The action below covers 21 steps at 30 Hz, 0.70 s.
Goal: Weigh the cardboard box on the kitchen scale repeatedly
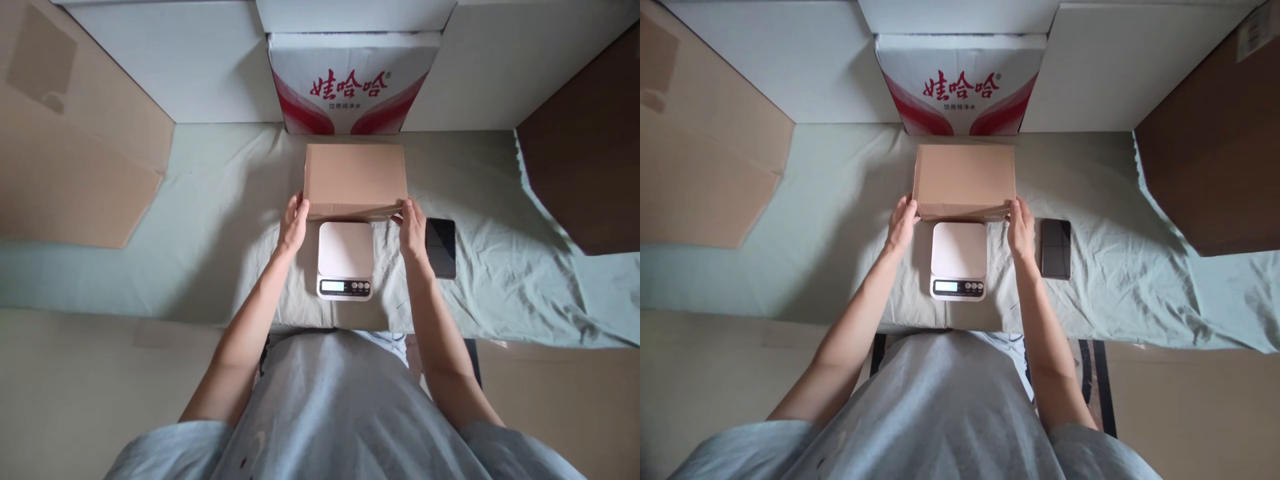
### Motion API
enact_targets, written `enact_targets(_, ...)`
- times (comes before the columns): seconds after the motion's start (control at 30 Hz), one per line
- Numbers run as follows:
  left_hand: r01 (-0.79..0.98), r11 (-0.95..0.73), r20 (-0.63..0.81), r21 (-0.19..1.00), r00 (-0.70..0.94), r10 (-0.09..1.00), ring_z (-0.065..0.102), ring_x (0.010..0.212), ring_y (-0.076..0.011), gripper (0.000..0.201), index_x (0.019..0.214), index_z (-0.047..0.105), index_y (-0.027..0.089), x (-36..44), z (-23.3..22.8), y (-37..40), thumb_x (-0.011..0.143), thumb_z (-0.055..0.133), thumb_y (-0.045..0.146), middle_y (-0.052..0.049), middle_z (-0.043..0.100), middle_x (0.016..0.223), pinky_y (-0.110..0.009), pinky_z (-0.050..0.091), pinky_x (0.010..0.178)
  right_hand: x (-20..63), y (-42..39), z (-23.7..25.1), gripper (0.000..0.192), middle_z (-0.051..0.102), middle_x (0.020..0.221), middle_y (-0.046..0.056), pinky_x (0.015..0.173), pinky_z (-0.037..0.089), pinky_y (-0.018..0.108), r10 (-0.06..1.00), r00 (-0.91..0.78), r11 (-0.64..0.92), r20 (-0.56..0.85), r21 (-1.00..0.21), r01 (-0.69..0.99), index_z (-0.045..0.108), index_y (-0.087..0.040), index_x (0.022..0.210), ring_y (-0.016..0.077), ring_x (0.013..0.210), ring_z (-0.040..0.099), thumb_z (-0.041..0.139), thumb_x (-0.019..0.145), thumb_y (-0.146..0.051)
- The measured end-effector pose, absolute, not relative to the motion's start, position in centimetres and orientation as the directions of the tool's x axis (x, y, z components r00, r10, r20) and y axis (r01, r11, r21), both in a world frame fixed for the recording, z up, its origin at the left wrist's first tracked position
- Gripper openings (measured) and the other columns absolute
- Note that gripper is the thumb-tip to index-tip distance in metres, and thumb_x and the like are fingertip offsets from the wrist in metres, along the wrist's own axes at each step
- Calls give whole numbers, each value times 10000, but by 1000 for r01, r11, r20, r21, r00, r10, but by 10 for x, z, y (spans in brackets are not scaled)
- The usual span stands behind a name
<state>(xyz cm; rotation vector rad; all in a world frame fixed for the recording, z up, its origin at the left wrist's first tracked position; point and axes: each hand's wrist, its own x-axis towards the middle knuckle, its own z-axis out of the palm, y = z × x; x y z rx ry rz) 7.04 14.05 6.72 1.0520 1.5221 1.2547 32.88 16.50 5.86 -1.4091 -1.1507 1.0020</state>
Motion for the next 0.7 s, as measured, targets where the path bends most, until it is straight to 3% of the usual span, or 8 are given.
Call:
enact_targets(0.27,68,3,14,998,-249,968,530,1312,-293,529,1255,552,280,75,118,106,833,566,598,-87,592,1363,-499,452,1078,331,126,106,426,686,1079,33,912,560,381,953,292,57,78,-995,80,652,-279,1136,181,1023,663,468,870,-556)
enact_targets(0.47,69,104,-79,992,-289,954,605,1213,-266,498,1251,553,250,67,118,44,842,584,532,-100,640,1295,-471,492,1048,329,62,109,372,698,1097,26,939,546,424,965,260,-13,31,-986,164,647,-310,1157,197,1027,657,485,883,-502)
enact_targets(0.7,73,167,-138,983,-302,943,602,1211,-262,502,1261,544,229,69,111,21,852,567,519,-103,644,1286,-461,507,1032,328,34,98,360,706,1129,21,979,529,460,955,295,-78,-39,-990,120,645,-318,1163,210,1058,659,477,893,-486)
